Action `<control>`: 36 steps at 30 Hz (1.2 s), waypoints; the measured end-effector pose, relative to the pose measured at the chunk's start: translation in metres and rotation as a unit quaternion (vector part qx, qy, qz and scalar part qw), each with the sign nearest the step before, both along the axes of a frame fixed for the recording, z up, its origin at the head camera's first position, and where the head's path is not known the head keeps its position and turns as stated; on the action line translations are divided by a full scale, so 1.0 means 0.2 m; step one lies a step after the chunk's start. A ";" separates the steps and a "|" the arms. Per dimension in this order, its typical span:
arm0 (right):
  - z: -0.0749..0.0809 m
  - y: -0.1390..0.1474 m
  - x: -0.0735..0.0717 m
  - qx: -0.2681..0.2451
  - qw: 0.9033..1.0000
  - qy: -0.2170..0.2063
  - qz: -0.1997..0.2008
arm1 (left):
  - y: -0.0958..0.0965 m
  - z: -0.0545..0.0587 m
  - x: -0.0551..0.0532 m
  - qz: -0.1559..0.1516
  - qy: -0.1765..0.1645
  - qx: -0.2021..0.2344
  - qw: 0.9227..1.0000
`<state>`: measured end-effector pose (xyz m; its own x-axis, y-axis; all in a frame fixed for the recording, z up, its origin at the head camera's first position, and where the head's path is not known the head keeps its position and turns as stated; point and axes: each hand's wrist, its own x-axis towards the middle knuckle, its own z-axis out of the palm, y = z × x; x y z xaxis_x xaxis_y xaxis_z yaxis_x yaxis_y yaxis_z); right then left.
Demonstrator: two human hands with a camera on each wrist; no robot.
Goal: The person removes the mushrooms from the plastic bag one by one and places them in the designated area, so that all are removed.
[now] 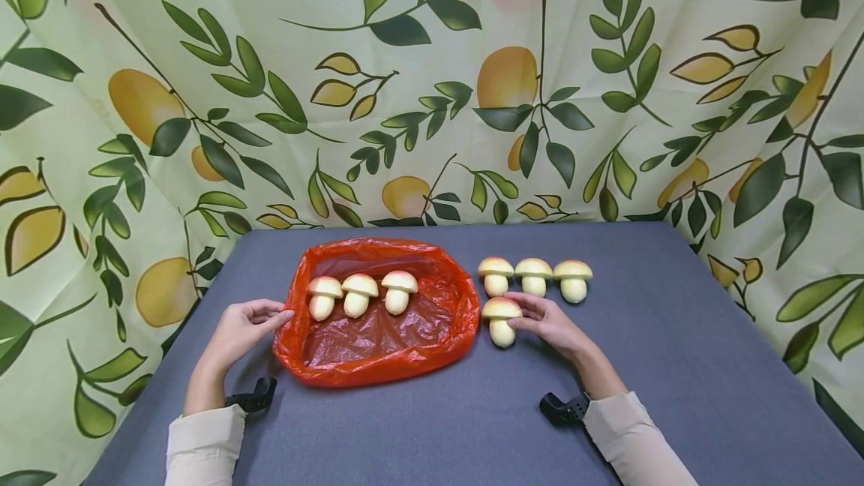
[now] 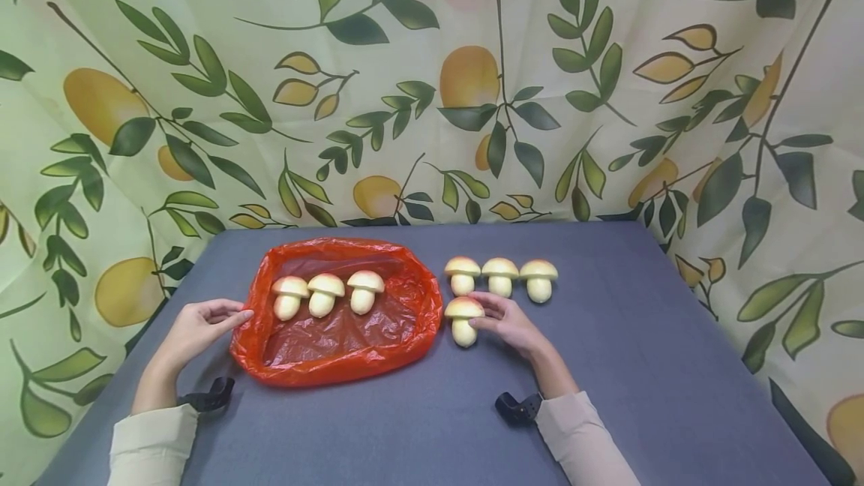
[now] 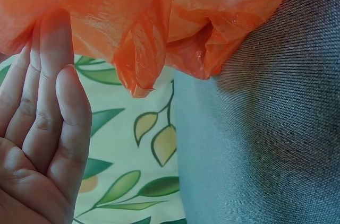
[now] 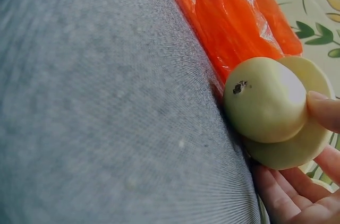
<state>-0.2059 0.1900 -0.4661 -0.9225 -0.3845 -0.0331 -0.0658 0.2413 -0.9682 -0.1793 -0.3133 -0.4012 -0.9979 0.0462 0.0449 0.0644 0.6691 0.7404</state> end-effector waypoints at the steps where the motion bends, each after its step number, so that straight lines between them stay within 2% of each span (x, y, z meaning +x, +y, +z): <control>1: 0.00 0.00 0.00 0.003 1.000 0.000 -0.003 | 0.00 0.00 0.00 0.000 -0.001 0.000 1.000; 14: 0.01 -0.01 0.00 0.015 1.000 -0.004 -0.026 | 0.01 0.01 0.00 -0.002 -0.001 -0.005 1.000; 36: 0.02 -0.01 0.01 0.002 1.000 0.000 -0.022 | 0.00 0.00 0.00 -0.003 0.001 0.000 1.000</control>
<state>-0.2049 0.1882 -0.4624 -0.9386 -0.3431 -0.0353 -0.0544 0.2481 -0.9672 -0.1795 -0.3140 -0.4012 -0.9975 0.0520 0.0472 0.0698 0.6682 0.7407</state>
